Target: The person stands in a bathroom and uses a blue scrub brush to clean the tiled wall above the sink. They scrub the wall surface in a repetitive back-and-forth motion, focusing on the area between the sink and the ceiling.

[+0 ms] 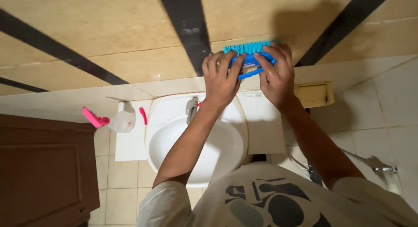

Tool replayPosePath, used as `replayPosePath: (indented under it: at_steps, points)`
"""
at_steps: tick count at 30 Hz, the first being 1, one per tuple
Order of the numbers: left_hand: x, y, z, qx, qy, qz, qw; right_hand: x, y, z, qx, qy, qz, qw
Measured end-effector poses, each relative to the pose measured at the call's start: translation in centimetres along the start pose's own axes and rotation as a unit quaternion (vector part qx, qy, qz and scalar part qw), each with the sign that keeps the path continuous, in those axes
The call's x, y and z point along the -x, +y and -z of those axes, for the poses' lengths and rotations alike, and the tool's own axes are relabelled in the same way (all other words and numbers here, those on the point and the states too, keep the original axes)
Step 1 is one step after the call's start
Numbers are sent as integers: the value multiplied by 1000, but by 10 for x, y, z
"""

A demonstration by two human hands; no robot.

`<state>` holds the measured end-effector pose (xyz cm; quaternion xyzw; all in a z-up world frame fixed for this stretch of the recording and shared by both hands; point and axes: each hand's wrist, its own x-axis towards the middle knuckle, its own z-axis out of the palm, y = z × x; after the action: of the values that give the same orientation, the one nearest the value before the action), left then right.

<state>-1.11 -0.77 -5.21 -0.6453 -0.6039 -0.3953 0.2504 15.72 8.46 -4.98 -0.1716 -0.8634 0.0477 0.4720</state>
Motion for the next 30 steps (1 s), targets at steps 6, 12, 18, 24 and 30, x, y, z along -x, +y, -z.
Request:
replayPosePath:
  at_steps: [6, 12, 18, 24, 30]
  points:
    - [-12, 29, -22, 10, -13, 1, 1000, 15, 27, 23, 18, 7, -9, 1000]
    - [-18, 61, -49, 16, -9, 6, 1000, 30, 53, 46, 28, 18, -21, 999]
    - [-26, 84, -67, 30, -3, -1, 1000, 44, 79, 64, 42, 19, -26, 999]
    - [-25, 95, -89, 40, 16, -20, 999, 52, 87, 82, 47, 12, -27, 998]
    - [-19, 92, -92, 52, 9, -31, 998, 61, 98, 73, 57, 9, -34, 998]
